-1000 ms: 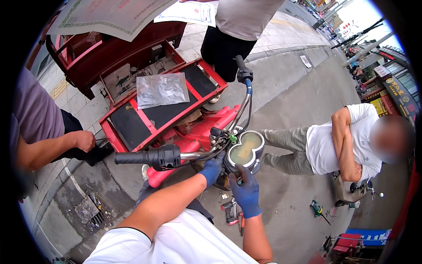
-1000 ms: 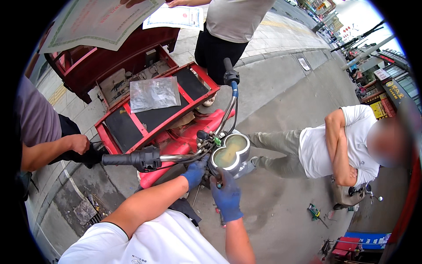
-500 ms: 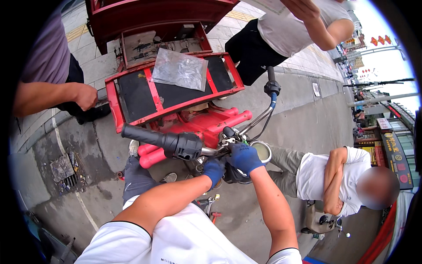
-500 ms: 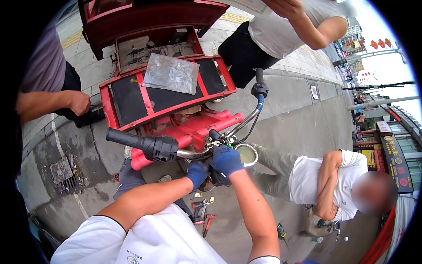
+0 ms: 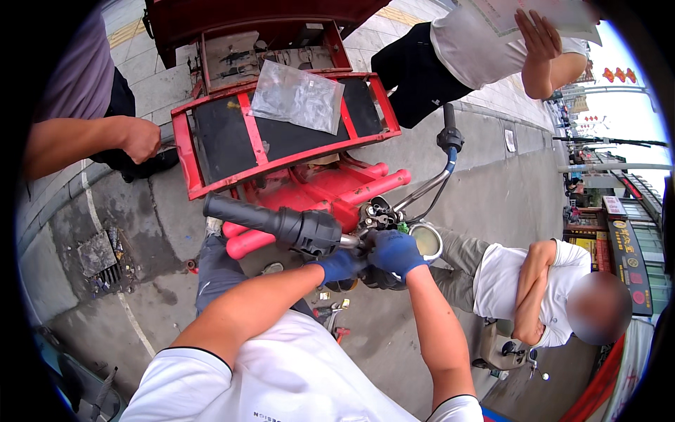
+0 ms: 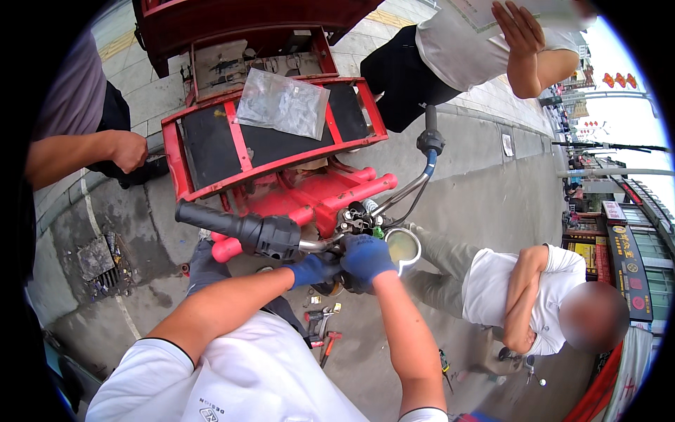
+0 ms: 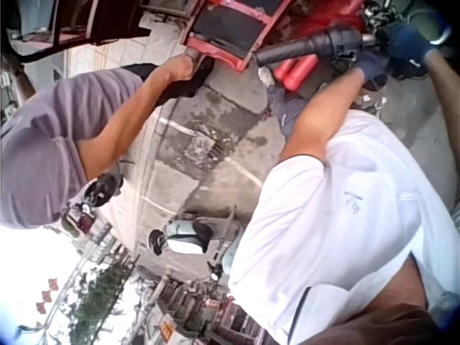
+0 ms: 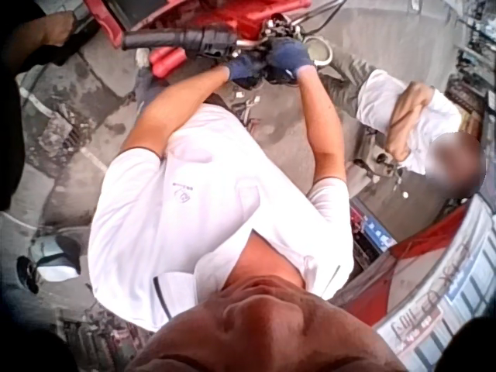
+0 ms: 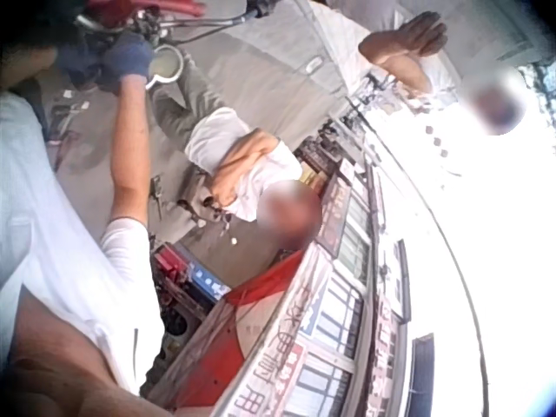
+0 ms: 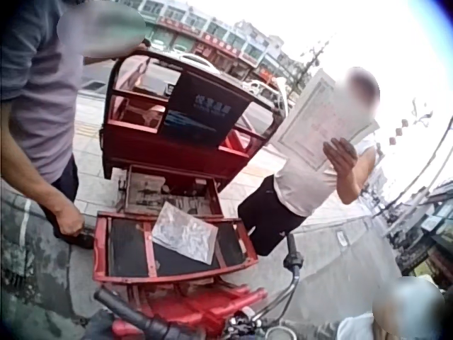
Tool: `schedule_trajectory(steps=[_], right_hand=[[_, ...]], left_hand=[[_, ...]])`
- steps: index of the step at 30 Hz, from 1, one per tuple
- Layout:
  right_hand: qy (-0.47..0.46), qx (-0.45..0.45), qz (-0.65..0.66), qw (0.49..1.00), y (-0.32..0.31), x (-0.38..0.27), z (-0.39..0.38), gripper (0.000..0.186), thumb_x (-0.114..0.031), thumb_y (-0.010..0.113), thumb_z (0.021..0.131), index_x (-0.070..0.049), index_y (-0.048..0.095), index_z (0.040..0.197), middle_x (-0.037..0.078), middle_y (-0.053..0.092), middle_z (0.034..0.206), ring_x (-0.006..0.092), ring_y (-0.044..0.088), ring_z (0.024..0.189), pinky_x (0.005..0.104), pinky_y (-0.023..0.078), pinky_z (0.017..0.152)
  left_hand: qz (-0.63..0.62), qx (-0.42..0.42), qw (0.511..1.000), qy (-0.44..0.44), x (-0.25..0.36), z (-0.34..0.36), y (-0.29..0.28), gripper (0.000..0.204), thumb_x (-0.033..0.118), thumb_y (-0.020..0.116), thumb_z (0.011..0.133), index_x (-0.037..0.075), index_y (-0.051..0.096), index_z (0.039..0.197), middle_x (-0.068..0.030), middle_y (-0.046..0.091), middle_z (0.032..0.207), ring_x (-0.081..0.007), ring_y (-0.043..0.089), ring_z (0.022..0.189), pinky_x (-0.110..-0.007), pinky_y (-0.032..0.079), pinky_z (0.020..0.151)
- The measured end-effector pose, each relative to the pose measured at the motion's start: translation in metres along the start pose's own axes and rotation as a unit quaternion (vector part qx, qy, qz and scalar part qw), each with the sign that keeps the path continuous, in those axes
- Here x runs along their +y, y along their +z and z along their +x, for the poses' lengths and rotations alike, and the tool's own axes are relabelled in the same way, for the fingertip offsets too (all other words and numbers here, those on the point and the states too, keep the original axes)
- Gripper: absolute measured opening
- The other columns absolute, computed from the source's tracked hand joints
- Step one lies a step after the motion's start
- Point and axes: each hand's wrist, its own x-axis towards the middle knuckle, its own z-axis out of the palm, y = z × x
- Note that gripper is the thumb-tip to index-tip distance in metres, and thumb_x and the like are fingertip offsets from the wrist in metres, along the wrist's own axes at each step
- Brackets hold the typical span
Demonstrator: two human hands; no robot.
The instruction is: The person works on a red three-wheeled electric vehicle, using a screwdriver to adjust components near the handlebars and battery compartment. They also handle a white plastic bag and a piece of cardboard, placing the cardboard over the battery area.
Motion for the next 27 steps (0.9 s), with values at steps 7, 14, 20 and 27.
schedule_trajectory(steps=[7,14,20,27], right_hand=[[0.02,0.008,-0.016,1.0,-0.016,-0.01,0.016,0.035,-0.028,0.057,0.078,-0.008,0.063,0.106,0.018,0.065,0.105,0.0324,0.062,0.101,0.0408,0.048,0.087],[-0.013,0.188,0.083,0.979,-0.003,0.006,-0.031,0.035,-0.019,0.057,0.079,-0.004,0.058,0.11,0.017,0.066,0.099,0.0323,0.064,0.094,0.0411,0.05,0.081],[0.057,0.29,0.463,0.835,0.052,-0.031,-0.139,0.029,-0.015,0.061,0.08,-0.007,0.059,0.108,0.012,0.067,0.086,0.0285,0.067,0.079,0.0394,0.051,0.068],[0.132,0.347,0.451,0.811,0.19,-0.014,-0.096,0.031,-0.026,0.06,0.082,-0.005,0.059,0.105,0.018,0.066,0.087,0.0369,0.064,0.082,0.045,0.05,0.072]], left_hand=[[-0.001,0.011,0.996,-0.083,0.018,-0.026,-0.009,0.039,0.038,0.058,0.09,0.006,0.063,0.112,-0.0162,0.065,0.103,-0.03,0.061,0.096,-0.038,0.046,0.087],[0.146,0.174,0.968,0.107,0.044,-0.023,0.001,0.034,0.031,0.054,0.092,0.009,0.059,0.117,-0.0153,0.063,0.109,-0.0326,0.06,0.1,-0.041,0.046,0.088],[0.288,0.225,0.901,0.233,0.016,-0.002,-0.006,0.032,0.023,0.052,0.092,0.012,0.053,0.122,-0.009,0.058,0.118,-0.0257,0.057,0.108,-0.038,0.048,0.089],[0.399,0.12,0.882,0.22,0.027,-0.004,-0.016,0.027,0.022,0.057,0.089,0.015,0.06,0.114,-0.0117,0.064,0.107,-0.0291,0.064,0.091,-0.039,0.052,0.076]])
